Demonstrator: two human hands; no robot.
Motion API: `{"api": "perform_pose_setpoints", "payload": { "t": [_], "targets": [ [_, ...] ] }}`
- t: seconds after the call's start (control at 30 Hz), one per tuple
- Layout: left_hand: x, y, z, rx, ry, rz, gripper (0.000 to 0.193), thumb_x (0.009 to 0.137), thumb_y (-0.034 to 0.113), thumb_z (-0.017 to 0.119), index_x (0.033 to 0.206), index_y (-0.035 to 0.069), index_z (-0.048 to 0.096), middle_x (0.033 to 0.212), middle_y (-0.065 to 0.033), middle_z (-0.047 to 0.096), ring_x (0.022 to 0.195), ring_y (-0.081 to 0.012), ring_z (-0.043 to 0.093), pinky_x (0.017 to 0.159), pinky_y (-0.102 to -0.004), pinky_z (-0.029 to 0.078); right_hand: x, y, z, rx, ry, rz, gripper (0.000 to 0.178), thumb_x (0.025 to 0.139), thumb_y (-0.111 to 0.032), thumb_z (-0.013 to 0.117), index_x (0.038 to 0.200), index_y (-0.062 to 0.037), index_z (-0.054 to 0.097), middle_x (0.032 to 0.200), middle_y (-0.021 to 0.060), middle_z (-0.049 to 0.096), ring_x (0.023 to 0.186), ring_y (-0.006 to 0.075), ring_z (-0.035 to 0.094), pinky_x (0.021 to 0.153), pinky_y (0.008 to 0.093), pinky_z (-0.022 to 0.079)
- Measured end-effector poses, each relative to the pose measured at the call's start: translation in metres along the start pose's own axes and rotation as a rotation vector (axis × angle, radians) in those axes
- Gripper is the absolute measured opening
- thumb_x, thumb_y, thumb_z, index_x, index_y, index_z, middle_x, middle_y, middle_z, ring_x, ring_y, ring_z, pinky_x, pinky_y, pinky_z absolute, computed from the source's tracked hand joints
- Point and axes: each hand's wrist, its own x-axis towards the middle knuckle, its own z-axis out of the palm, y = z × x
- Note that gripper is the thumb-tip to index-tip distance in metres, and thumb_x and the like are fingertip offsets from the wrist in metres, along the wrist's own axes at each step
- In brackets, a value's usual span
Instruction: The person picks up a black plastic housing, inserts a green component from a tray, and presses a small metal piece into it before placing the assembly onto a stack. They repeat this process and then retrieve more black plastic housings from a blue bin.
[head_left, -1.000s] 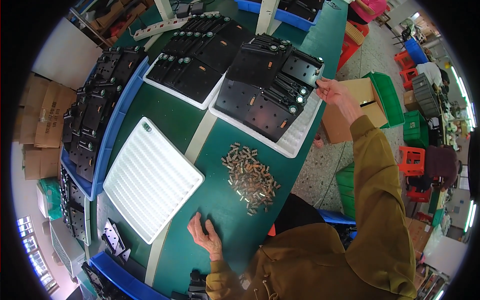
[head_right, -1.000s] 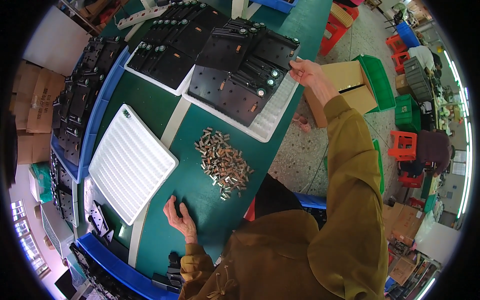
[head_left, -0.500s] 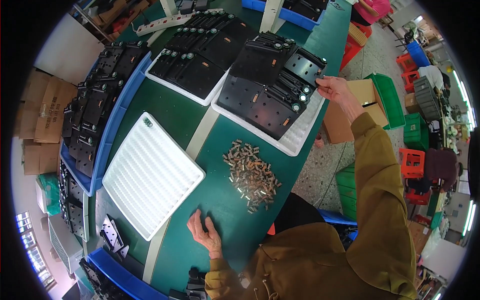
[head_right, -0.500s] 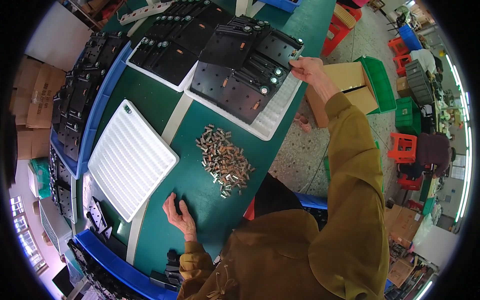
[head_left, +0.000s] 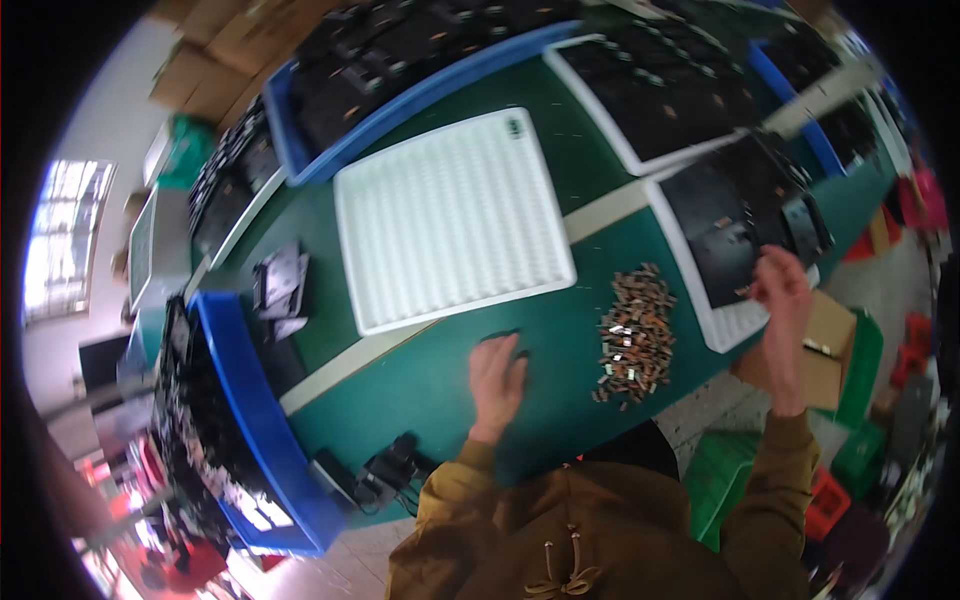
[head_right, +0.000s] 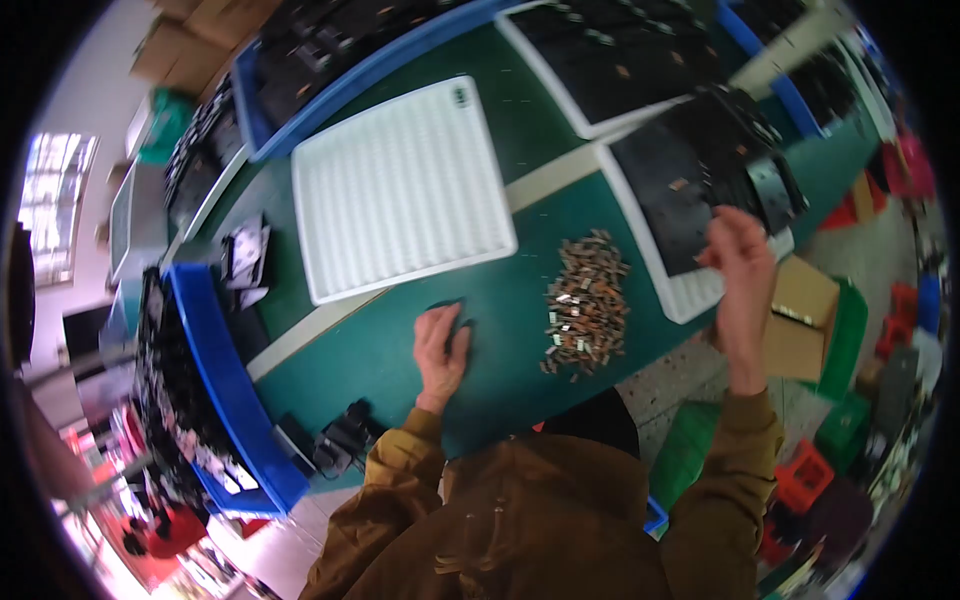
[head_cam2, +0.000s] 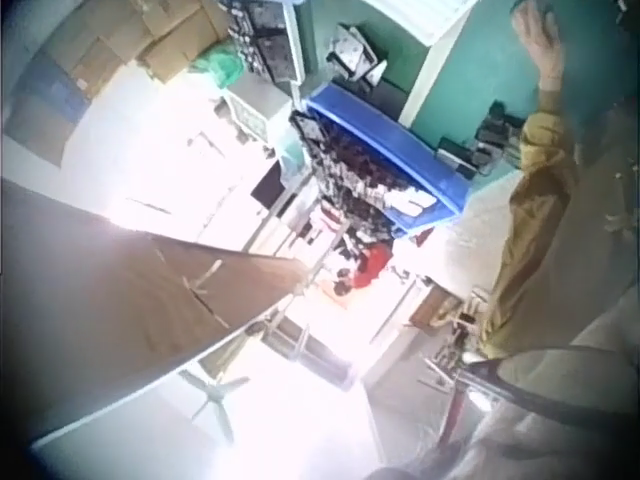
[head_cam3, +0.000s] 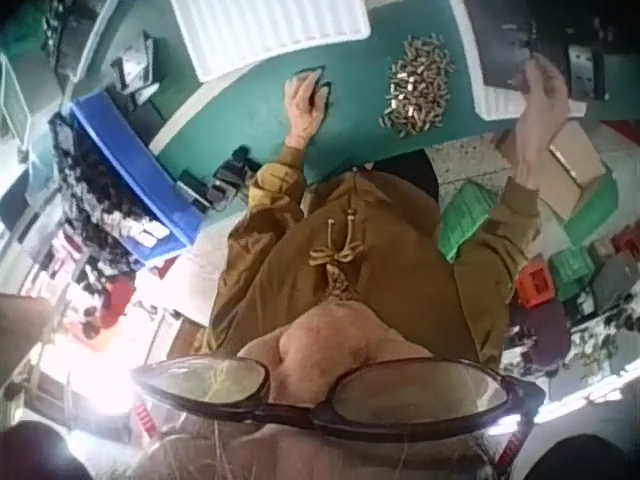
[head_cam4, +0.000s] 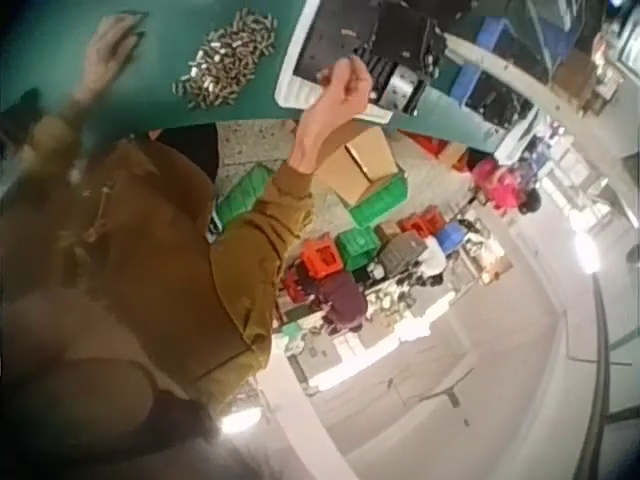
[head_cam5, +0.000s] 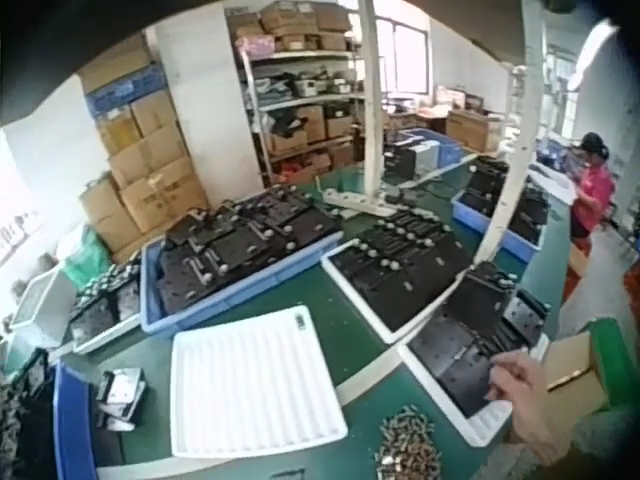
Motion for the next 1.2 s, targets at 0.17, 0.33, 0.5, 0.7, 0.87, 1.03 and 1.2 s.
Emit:
{"api": "perform_pose_setpoints", "payload": {
  "t": [0.17, 0.33, 0.5, 0.7, 0.87, 1.03, 1.2],
  "targets": [
    [-0.003, -0.005, -0.011, -0.046, -0.001, 0.045, 0.037, 0.08, 0.004, 0.067, 0.117, 0.002, 0.062, 0.106, -0.0136, 0.061, 0.101, -0.0329, 0.056, 0.09, -0.0429, 0.044, -0.054, 0.002, 0.176, 0.009, -0.658, 0.142, 0.024, 0.09, -0.012, 0.066, 0.112, -0.0014, 0.063, 0.088, 0.0016, 0.063, 0.078, 0.0083, 0.06, 0.066, 0.0217, 0.049],
    [0.0, 0.0, -0.002, -0.105, 0.041, 0.057, 0.035, 0.079, 0.004, 0.067, 0.114, 0.002, 0.061, 0.105, -0.0131, 0.059, 0.102, -0.0332, 0.055, 0.092, -0.0437, 0.043, -0.084, 0.013, 0.309, -0.091, -0.908, -0.124, 0.029, 0.086, -0.01, 0.068, 0.111, 0.0015, 0.062, 0.082, 0.0067, 0.065, 0.076, 0.0128, 0.061, 0.066, 0.0274, 0.049],
    [-0.013, -0.009, 0.002, -0.117, 0.04, 0.059, 0.031, 0.077, 0.004, 0.067, 0.108, 0.002, 0.062, 0.109, -0.0147, 0.058, 0.108, -0.0349, 0.052, 0.094, -0.044, 0.042, -0.148, 0.007, 0.426, -0.089, -1.135, -0.095, 0.034, 0.083, -0.014, 0.07, 0.11, 0.0046, 0.062, 0.084, 0.0134, 0.068, 0.078, 0.0193, 0.064, 0.071, 0.032, 0.051],
    [-0.012, -0.003, 0.006, -0.4, 0.021, -0.068, 0.041, 0.091, 0.028, 0.05, 0.126, 0.007, 0.053, 0.127, -0.0157, 0.055, 0.119, -0.0382, 0.046, 0.103, -0.0452, 0.037, -0.145, 0.022, 0.55, -0.375, -0.839, -0.75, 0.059, 0.075, -0.024, 0.075, 0.125, 0.0013, 0.057, 0.117, 0.0204, 0.062, 0.101, 0.0349, 0.064, 0.087, 0.0422, 0.051],
    [-0.011, -0.002, -0.005, -0.413, 0.049, -0.081, 0.048, 0.092, 0.028, 0.05, 0.134, 0.005, 0.048, 0.139, -0.0152, 0.049, 0.126, -0.0369, 0.043, 0.107, -0.0439, 0.034, -0.146, 0.013, 0.604, -0.501, -0.963, -1.076, 0.067, 0.071, -0.031, 0.076, 0.127, -0.0015, 0.057, 0.121, 0.0199, 0.063, 0.102, 0.0392, 0.064, 0.086, 0.045, 0.052],
    [-0.003, 0.003, -0.024, -0.524, -0.069, -0.209, 0.044, 0.09, 0.023, 0.054, 0.129, 0.004, 0.053, 0.133, -0.0167, 0.053, 0.127, -0.0377, 0.043, 0.109, -0.0443, 0.034, -0.155, 0.014, 0.598, -0.774, -1.032, -1.377, 0.032, 0.073, -0.022, 0.073, 0.09, 0.003, 0.063, 0.085, 0.0184, 0.068, 0.077, 0.0369, 0.067, 0.07, 0.0434, 0.056],
    [-0.009, -0.004, -0.004, -0.418, 0.04, -0.072, 0.041, 0.082, 0.014, 0.06, 0.122, 0.003, 0.056, 0.119, -0.0161, 0.057, 0.114, -0.0358, 0.05, 0.1, -0.0441, 0.04, -0.157, 0.012, 0.579, -0.671, -0.763, -1.627, 0.015, 0.071, -0.002, 0.067, 0.082, 0.0019, 0.058, 0.075, 0.0177, 0.064, 0.07, 0.0304, 0.067, 0.063, 0.037, 0.057]
  ]
}}
